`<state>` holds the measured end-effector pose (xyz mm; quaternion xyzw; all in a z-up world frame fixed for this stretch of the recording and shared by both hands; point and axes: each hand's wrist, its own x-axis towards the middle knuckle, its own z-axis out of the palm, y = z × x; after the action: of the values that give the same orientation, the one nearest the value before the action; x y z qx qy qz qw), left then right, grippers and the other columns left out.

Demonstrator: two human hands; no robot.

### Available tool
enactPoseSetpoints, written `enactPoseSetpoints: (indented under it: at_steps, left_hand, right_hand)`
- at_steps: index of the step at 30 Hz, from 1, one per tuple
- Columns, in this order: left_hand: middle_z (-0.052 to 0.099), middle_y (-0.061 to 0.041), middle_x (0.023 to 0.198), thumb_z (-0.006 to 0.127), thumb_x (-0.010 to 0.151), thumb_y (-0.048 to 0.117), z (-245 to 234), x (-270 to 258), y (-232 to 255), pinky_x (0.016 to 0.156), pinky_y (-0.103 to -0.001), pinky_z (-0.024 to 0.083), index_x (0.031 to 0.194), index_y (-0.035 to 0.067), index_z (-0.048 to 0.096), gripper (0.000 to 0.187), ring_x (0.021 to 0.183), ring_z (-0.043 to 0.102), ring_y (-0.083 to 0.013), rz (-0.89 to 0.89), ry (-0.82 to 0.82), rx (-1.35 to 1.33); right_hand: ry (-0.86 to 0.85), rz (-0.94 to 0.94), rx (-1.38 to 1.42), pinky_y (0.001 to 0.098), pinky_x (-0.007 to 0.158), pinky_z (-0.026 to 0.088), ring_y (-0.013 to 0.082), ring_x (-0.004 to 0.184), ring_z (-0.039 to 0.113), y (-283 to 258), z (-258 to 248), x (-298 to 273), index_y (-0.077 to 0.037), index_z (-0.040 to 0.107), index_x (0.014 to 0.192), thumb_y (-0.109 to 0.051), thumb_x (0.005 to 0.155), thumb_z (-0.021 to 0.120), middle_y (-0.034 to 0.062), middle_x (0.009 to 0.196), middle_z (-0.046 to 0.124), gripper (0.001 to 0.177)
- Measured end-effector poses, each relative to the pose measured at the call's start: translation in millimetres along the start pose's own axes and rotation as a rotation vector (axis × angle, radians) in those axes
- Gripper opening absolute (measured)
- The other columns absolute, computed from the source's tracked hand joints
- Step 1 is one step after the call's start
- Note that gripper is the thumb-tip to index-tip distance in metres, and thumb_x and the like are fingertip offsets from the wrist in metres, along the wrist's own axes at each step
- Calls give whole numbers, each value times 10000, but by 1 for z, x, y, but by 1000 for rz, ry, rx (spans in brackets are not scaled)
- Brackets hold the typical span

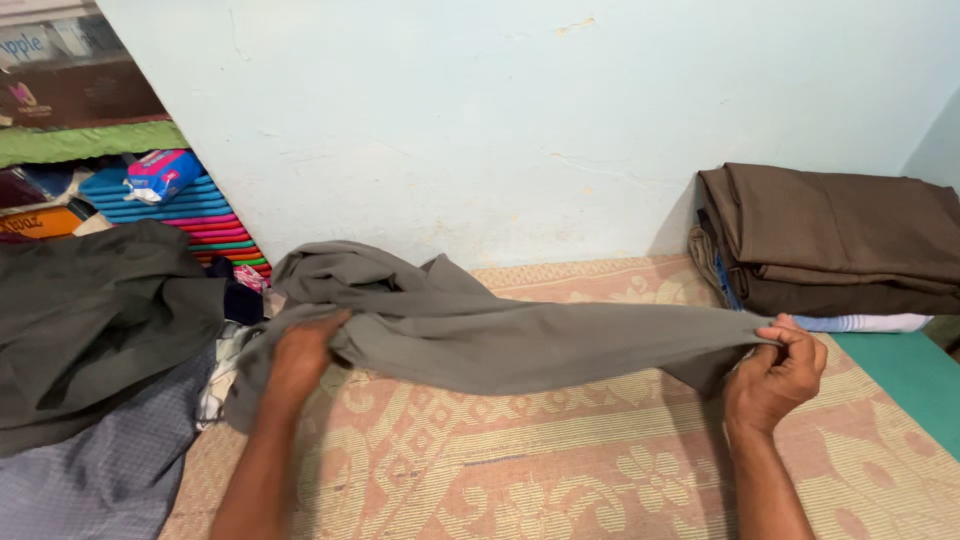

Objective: The person folds a pair of grey trousers by hand on a patterned bedspread, smoothing the fabric and aligning the legs.

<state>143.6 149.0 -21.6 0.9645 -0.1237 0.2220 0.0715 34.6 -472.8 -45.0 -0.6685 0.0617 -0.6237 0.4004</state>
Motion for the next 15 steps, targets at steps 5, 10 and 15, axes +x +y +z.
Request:
enactPoseSetpoints:
  at_steps: [5,10,15]
  left_hand:
    - [739,-131,1225,571,675,-95,-81,-94,-19,1039,-390,533,1201,114,728,587,1162,691,-315,0,174,-89]
    - [700,-158,1238,631,656,-18,-95,-173,-3,1098,-458,426,1143,44,691,495,1242,616,-341,194,176,85]
    - [709,-186,1202,609,669,-19,-87,-200,-5,1060,-456,438,1094,5,699,434,1195,624,-366,249,158,86]
  right_hand:
    - [30,58,-44,367,1099,550,239,1075,649,34,-4,-6,20,647,901,236,903,474,139,1111,611,276]
    - [-39,75,-151,352,991,521,238,1008,652,33,-11,-15,-5,694,843,195,862,521,124,1008,674,265]
    - [-306,255,-214,358,883,504,270,962,649,28,-58,-3,-16,748,854,105,912,614,137,946,686,190]
